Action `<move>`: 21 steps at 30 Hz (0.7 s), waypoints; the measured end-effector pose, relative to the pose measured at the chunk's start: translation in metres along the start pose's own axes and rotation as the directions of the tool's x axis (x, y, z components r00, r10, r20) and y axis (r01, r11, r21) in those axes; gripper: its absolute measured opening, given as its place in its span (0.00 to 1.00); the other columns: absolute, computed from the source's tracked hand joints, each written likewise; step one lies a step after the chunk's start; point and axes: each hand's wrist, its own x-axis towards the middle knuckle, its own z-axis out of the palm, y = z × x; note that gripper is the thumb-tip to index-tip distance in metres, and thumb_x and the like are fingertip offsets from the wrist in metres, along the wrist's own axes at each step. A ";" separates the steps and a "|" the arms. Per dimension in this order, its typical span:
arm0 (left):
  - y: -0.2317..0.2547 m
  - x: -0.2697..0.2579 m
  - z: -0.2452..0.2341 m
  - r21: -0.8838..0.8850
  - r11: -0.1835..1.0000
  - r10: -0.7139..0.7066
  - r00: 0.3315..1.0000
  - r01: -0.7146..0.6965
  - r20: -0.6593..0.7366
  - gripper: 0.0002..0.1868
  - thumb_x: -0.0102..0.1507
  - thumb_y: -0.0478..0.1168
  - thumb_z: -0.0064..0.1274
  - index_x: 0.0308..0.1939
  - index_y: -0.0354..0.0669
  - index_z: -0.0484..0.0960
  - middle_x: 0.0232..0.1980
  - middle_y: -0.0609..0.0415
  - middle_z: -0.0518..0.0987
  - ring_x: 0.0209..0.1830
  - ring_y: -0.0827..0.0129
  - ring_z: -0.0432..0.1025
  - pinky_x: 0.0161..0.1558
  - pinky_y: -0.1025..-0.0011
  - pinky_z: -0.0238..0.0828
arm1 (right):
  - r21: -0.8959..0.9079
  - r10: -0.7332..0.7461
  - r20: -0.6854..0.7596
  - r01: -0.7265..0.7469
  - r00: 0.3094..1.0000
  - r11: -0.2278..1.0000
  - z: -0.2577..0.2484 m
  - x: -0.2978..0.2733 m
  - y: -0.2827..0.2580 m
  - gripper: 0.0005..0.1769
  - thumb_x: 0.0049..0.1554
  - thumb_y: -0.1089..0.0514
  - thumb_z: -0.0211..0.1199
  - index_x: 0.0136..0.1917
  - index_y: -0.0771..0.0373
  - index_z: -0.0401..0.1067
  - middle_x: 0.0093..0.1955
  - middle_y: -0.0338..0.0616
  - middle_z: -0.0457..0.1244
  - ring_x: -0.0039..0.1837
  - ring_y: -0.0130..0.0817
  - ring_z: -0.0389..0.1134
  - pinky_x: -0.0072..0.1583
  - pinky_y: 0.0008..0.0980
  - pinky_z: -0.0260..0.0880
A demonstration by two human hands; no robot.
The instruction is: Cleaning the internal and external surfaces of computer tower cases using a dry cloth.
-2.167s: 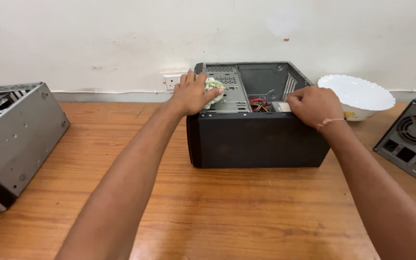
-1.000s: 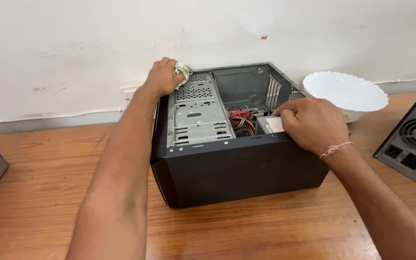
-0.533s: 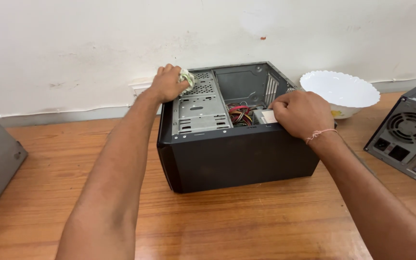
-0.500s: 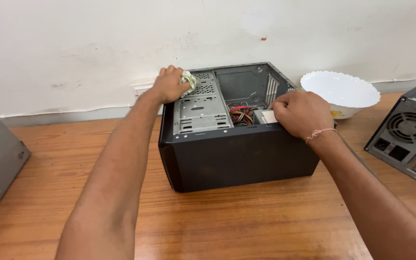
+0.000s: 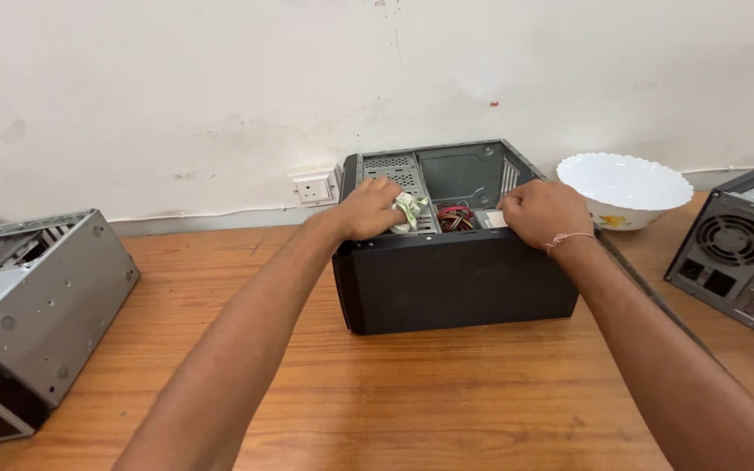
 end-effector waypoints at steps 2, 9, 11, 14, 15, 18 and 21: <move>0.021 -0.001 -0.013 0.041 0.997 -0.061 0.996 0.058 0.071 0.26 0.64 0.55 0.48 0.58 0.41 0.74 0.61 0.43 0.68 0.65 0.49 0.59 0.67 0.52 0.57 | 0.002 -0.011 -0.010 0.011 1.000 1.000 -0.004 0.000 -0.001 0.20 0.57 0.50 0.51 0.46 0.47 0.85 0.44 0.50 0.72 0.47 0.52 0.72 0.55 0.48 0.73; 0.029 0.019 0.000 0.184 0.952 -0.253 0.967 0.243 0.031 0.25 0.67 0.53 0.46 0.61 0.40 0.72 0.68 0.41 0.67 0.72 0.50 0.57 0.72 0.51 0.55 | -0.009 -0.039 -0.032 0.039 0.999 0.999 -0.004 -0.002 -0.002 0.19 0.58 0.50 0.51 0.46 0.48 0.85 0.43 0.50 0.72 0.46 0.53 0.72 0.54 0.49 0.73; 0.018 0.030 0.005 0.180 0.953 -0.248 0.969 0.245 -0.006 0.26 0.67 0.52 0.47 0.63 0.40 0.70 0.69 0.41 0.66 0.72 0.49 0.57 0.71 0.51 0.55 | -0.009 -0.050 -0.039 0.050 0.998 0.999 -0.001 -0.003 -0.001 0.19 0.57 0.51 0.51 0.46 0.48 0.85 0.43 0.50 0.72 0.45 0.52 0.72 0.54 0.49 0.73; 0.014 0.052 0.007 0.192 0.942 -0.276 0.961 0.274 -0.015 0.28 0.67 0.52 0.46 0.66 0.39 0.68 0.71 0.41 0.65 0.73 0.49 0.57 0.72 0.50 0.55 | -0.009 -0.077 -0.055 0.076 0.996 0.997 0.000 -0.004 0.002 0.19 0.57 0.52 0.51 0.45 0.48 0.85 0.42 0.49 0.72 0.45 0.52 0.72 0.53 0.48 0.74; 0.012 0.058 0.005 0.215 0.927 -0.315 0.949 0.306 0.007 0.29 0.68 0.53 0.45 0.68 0.40 0.67 0.72 0.41 0.64 0.74 0.50 0.56 0.73 0.51 0.54 | -0.002 -0.099 -0.068 0.099 0.993 0.995 0.001 -0.004 0.002 0.19 0.56 0.52 0.51 0.44 0.48 0.85 0.42 0.49 0.72 0.44 0.52 0.72 0.53 0.48 0.73; 0.009 0.073 0.005 0.213 0.917 -0.347 0.938 0.336 0.014 0.30 0.68 0.52 0.46 0.69 0.39 0.66 0.73 0.40 0.62 0.76 0.48 0.52 0.74 0.50 0.50 | 0.022 -0.097 -0.062 0.098 0.993 0.995 -0.005 -0.005 -0.003 0.19 0.56 0.53 0.51 0.44 0.49 0.85 0.41 0.49 0.72 0.43 0.51 0.72 0.52 0.48 0.74; -0.007 0.088 0.009 0.189 0.914 -0.362 0.932 0.358 -0.015 0.29 0.69 0.52 0.44 0.70 0.41 0.65 0.74 0.42 0.62 0.76 0.49 0.53 0.74 0.51 0.52 | 0.048 -0.127 -0.098 0.132 0.987 0.990 -0.004 -0.006 0.000 0.18 0.55 0.54 0.52 0.43 0.52 0.85 0.40 0.50 0.71 0.42 0.52 0.72 0.50 0.48 0.73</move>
